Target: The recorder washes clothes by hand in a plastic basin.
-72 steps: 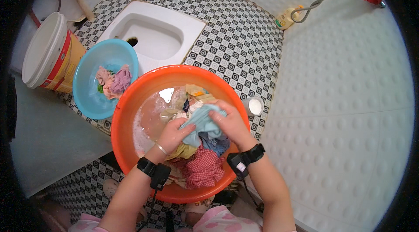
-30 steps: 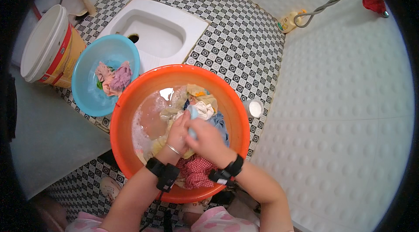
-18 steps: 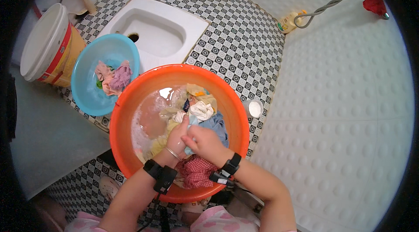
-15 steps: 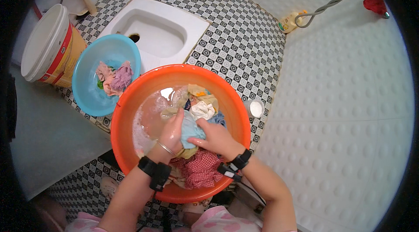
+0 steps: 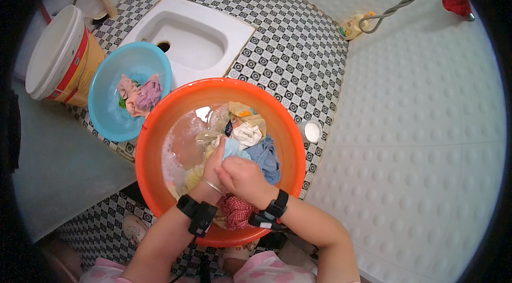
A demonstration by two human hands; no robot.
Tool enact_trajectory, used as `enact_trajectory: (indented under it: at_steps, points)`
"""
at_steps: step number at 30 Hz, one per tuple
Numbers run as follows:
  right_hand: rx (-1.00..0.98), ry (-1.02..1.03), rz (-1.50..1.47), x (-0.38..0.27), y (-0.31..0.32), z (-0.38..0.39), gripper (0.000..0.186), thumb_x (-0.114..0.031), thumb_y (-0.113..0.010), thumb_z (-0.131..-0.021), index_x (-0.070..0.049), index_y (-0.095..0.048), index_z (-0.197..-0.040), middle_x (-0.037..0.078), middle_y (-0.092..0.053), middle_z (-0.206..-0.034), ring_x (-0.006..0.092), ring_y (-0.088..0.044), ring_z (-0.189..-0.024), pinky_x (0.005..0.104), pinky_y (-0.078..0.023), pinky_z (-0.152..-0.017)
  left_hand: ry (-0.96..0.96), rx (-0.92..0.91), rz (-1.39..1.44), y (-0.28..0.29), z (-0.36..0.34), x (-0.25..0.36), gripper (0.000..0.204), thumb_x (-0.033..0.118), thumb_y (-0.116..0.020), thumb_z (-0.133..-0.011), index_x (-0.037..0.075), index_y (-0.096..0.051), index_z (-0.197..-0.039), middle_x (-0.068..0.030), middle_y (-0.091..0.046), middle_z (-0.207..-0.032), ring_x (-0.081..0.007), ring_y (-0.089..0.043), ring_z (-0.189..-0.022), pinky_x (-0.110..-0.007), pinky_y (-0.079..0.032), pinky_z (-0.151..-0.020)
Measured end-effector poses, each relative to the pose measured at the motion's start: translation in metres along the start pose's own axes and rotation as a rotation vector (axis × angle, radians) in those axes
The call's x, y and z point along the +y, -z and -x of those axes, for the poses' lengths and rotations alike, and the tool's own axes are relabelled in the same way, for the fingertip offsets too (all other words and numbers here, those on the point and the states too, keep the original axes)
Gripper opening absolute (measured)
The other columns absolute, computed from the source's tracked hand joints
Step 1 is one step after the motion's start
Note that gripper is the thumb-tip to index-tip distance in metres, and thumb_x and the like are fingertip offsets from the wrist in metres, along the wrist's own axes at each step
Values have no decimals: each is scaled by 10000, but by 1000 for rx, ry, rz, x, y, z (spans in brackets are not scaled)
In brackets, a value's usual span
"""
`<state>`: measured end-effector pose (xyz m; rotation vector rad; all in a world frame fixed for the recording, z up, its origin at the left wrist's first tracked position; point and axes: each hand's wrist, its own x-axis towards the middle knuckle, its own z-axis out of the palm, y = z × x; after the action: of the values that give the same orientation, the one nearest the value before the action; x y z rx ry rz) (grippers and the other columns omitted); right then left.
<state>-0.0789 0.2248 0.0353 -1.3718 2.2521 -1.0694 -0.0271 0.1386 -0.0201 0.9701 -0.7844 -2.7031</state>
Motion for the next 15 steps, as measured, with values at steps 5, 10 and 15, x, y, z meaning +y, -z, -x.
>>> enact_trajectory:
  at_steps: [5, 10, 15]
  points:
    - [114, -147, 146, 25, -4, -6, 228, -145, -566, -862, -31, -513, -672, 168, -525, -637, 364, -532, -601, 422, -426, -538, 173, 60, 116, -3, 4, -18, 271, 248, -463, -961, 6, -573, -1014, -32, -588, -883, -115, -558, -799, -254, -468, -706]
    - [-132, -87, -102, 5, 8, 3, 271, -209, -627, -837, -18, -510, -685, 159, -550, -678, 378, -543, -608, 415, -439, -548, 132, 30, -55, -2, 3, 7, 269, 263, -497, -945, 9, -580, -966, -26, -583, -847, -100, -538, -726, -245, -453, -663]
    - [-237, -127, 22, 23, 46, -8, 222, -242, -684, -777, -44, -617, -851, 139, -610, -839, 329, -581, -816, 382, -461, -697, -52, -130, -322, 7, -6, 31, 318, 296, -504, -956, -5, -605, -939, -5, -600, -820, -58, -527, -724, -224, -440, -650]
